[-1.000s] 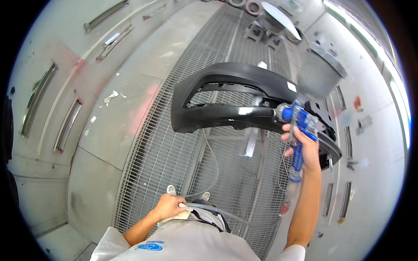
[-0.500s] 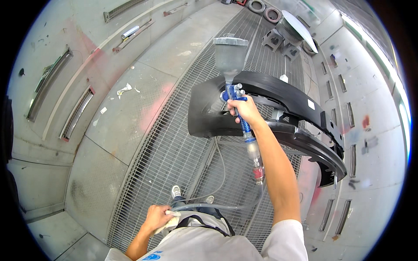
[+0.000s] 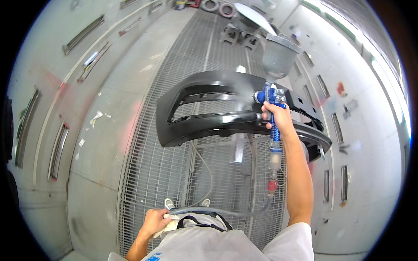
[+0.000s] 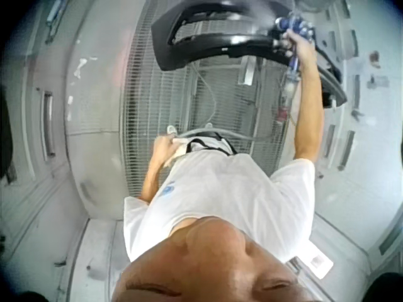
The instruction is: The person wipes a black car bumper with a cloth and then sprays it with a paint gun. They apply multiple coats of black paint to the bumper, which is mounted on a stand in a spray booth.
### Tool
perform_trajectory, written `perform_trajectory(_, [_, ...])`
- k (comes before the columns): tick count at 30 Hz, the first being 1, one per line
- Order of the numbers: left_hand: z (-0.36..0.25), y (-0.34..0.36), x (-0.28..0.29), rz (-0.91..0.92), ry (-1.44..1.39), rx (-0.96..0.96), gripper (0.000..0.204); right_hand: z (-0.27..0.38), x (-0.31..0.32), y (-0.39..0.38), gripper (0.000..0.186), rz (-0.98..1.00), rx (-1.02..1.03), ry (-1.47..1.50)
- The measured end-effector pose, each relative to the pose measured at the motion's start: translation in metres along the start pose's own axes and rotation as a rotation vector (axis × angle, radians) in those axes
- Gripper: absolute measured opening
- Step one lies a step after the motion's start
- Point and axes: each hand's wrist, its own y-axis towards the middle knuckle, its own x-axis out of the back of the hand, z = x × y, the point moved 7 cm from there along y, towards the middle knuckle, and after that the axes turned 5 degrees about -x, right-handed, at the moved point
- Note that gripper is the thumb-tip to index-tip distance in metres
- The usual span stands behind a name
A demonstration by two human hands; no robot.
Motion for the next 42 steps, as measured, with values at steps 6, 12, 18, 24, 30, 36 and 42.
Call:
perform_trajectory(6, [-0.054,0.036,-0.046,0.154,0.039,-0.189,0.023,-0.016,0.145,-0.024,0.011,-0.176,-0.004,0.073])
perform_trajectory(12, [-0.139,0.076,-0.118,0.309,-0.045,-0.262,0.025,-0.042,0.287,-0.032,0.018,-0.36,-0.025,-0.027])
perform_trajectory(18, [-0.198,0.122,-0.208,0.32,0.043,-0.406,0.024,-0.056,0.324,-0.016,0.02,0.029,-0.028,0.23])
perform_trajectory(24, [-0.273,0.15,-0.306,0.334,0.046,-0.433,0.024,-0.102,0.453,0.018,0.017,0.046,-0.063,0.332])
perform_trajectory(30, [-0.312,0.186,-0.399,0.415,0.014,-0.459,0.024,-0.142,0.586,0.03,0.016,-0.164,-0.08,0.288])
perform_trajectory(36, [-0.342,0.226,-0.47,0.698,-0.066,-0.345,0.03,-0.183,0.712,0.04,0.016,-0.427,-0.115,0.161])
perform_trajectory(42, [-0.365,0.294,-0.511,0.683,-0.005,-0.371,0.028,-0.193,0.763,0.044,0.021,-0.584,-0.13,0.075])
